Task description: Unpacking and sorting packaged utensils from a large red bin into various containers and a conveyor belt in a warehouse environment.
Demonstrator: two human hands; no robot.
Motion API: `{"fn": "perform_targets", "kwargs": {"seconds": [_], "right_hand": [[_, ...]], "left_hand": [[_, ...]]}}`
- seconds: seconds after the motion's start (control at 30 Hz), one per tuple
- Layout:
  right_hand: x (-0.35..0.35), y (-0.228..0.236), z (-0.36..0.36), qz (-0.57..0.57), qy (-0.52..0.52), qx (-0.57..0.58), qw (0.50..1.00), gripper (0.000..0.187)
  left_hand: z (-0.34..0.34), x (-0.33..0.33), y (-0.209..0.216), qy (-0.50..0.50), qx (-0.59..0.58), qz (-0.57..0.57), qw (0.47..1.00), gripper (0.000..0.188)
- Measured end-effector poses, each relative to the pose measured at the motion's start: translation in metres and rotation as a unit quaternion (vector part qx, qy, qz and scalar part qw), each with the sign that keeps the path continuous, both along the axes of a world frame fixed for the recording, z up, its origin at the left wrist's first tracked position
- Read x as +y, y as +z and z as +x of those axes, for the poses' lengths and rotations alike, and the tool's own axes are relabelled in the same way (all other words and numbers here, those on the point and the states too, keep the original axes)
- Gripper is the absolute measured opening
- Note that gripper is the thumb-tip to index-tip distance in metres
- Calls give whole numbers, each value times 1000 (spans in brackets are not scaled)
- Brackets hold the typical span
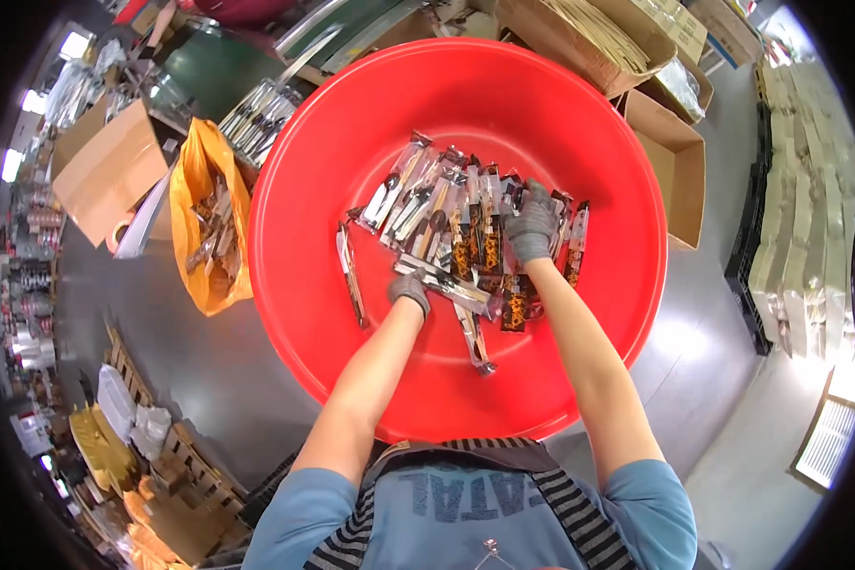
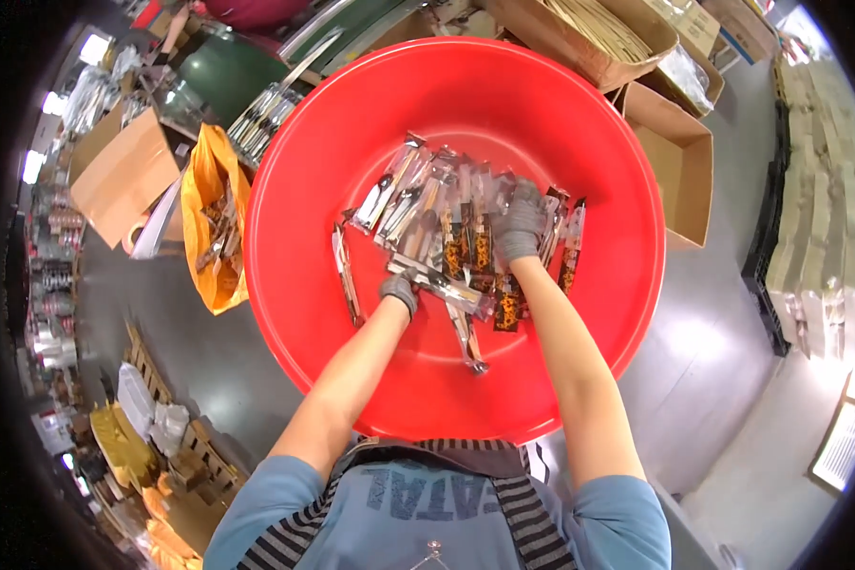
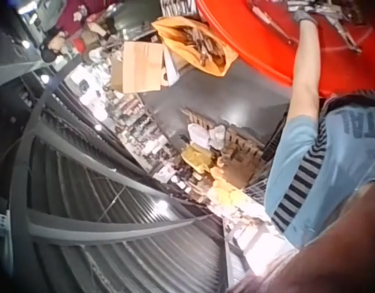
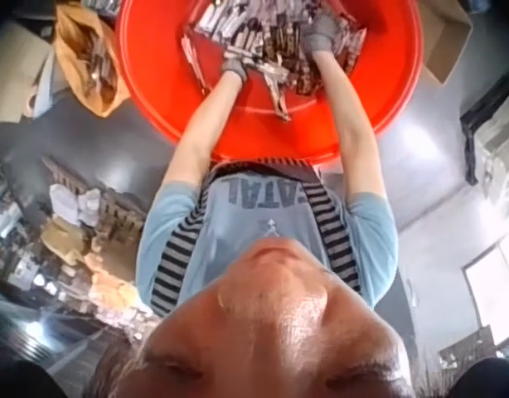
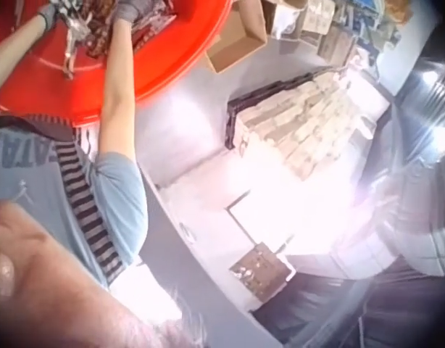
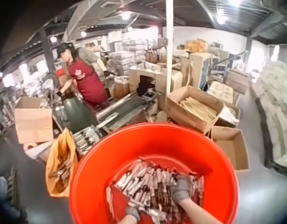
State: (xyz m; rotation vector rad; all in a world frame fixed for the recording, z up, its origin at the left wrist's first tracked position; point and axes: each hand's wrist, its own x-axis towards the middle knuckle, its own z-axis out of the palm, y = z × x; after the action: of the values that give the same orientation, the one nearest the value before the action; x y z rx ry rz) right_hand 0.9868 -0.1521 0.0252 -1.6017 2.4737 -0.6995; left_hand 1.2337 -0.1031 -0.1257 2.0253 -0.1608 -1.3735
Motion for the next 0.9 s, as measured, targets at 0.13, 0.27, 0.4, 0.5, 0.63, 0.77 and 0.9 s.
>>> {"fn": "perform_targets", "kwargs": {"seconds": [0.13, 0.27, 0.4, 0.5, 0.63, 0.77, 0.9], "right_hand": [[-47, 48, 8, 266, -47, -34, 962, 95], [-75, 60, 14, 303, -11, -26, 953, 68], [-60, -23, -9, 160, -31, -106, 981, 29], [-51, -52, -15, 17, -45, -152, 987, 19], [-63, -42, 1, 39, -135, -321, 937, 63], [-77, -31, 62, 243, 52, 20, 968, 120], [-51, -127, 34, 76, -212, -269, 936, 93]], "left_hand": [[-21, 5, 82, -18, 161, 113, 980, 15], [-2, -11, 147, -174, 161, 71, 969, 11], [7, -78, 200, -418, 167, -137, 883, 29], [-11, -157, 201, -591, 16, -161, 790, 19], [-55, -225, 173, -659, -347, -198, 638, 78], [-45, -247, 90, -636, -178, -217, 718, 77], [-102, -198, 96, -645, -53, -238, 724, 47]]}}
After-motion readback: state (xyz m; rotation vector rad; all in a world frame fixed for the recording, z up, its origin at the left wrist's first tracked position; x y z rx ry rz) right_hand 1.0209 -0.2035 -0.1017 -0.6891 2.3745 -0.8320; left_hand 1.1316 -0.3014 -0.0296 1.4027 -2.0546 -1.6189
